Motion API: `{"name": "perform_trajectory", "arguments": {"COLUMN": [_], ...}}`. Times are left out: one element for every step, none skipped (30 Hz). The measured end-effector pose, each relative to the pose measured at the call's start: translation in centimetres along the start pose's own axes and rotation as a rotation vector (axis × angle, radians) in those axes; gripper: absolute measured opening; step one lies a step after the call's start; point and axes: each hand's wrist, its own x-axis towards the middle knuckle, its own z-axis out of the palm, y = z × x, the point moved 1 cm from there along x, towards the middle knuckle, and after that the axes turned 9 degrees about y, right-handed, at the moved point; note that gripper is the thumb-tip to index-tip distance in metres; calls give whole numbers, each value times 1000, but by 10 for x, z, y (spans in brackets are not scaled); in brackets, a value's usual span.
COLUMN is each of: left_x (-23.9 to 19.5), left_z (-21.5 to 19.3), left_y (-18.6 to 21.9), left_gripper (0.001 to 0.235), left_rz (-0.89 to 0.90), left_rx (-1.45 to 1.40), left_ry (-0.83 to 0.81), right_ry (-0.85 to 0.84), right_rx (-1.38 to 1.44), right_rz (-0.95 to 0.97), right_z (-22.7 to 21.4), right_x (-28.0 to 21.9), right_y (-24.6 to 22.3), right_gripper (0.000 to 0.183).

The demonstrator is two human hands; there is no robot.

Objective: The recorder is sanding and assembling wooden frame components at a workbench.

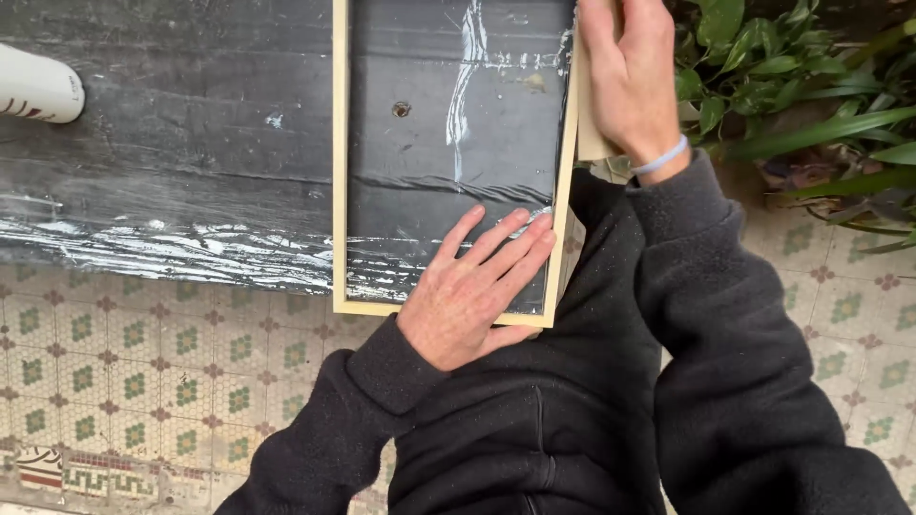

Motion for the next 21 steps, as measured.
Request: {"name": "perform_trajectory", "arguments": {"left_x": [-1,1,2,2,3,0,-2,-1,-1,-1,0,3,5,4,8,7,7,5,3,7,16], "left_z": [-1,0,2,3,4,6,8,8,7,5,2,3,3,0,-2,-5,-5,-6,-6,-3,-3], "left_y": [-1,-2,-2,-4,-7,-6,-4,-5,-6,-5,-4,-3,-3,-3,-5,-4,-3,1,3,-1,-8], "left_gripper": [103,102,102,101,100,100,99,98,98,98,98,98,99,100,100,100,101,101,101,101,101], "left_rz": [1,7,11,9,6,-3,-10,-10,-14,-15,-16,5,11,-4,-5,-13,-21,-12,-16,-17,-6], "left_rx": [1,-6,-14,-12,-10,-19,-41,-49,-43,-44,-44,-44,-42,-22,-3,-2,0,-12,-39,-52,-52], "left_ry": [1,7,10,7,4,-5,-4,6,7,2,-3,1,-9,-11,0,-4,-8,-25,-40,-35,-30], "right_ry": [-23,-42,-39,-33,-28,-38,-50,-55,-57,-47,-37,-17,19,37,39,98,156,161,185,214,225], "right_rx": [112,214,205,113,21,21,22,28,33,4,-24,-31,-63,-77,-67,-180,-293,-298,-184,-71,-76], "right_rz": [-60,-119,-118,-303,-487,-474,-492,-527,-531,-565,-600,-603,-607,-627,-647,-663,-678,-656,-599,-565,-570], "right_z": [0,-2,-6,-7,-8,-7,-7,-6,-6,-7,-9,-8,-8,-4,3,6,4,-7,-18,-27,-36], "right_x": [-7,-13,-59,-102,-144,-181,-217,-248,-229,-214,-199,-158,-118,-75,-17,33,83,79,77,84,89], "right_y": [-1,-1,13,25,38,55,71,86,82,77,71,63,54,43,38,33,27,38,49,56,65], "right_gripper": [51,53,53,55,60,60,62,63,63,62,61,61,61,60,60,26,21,21,22,23,23]}}
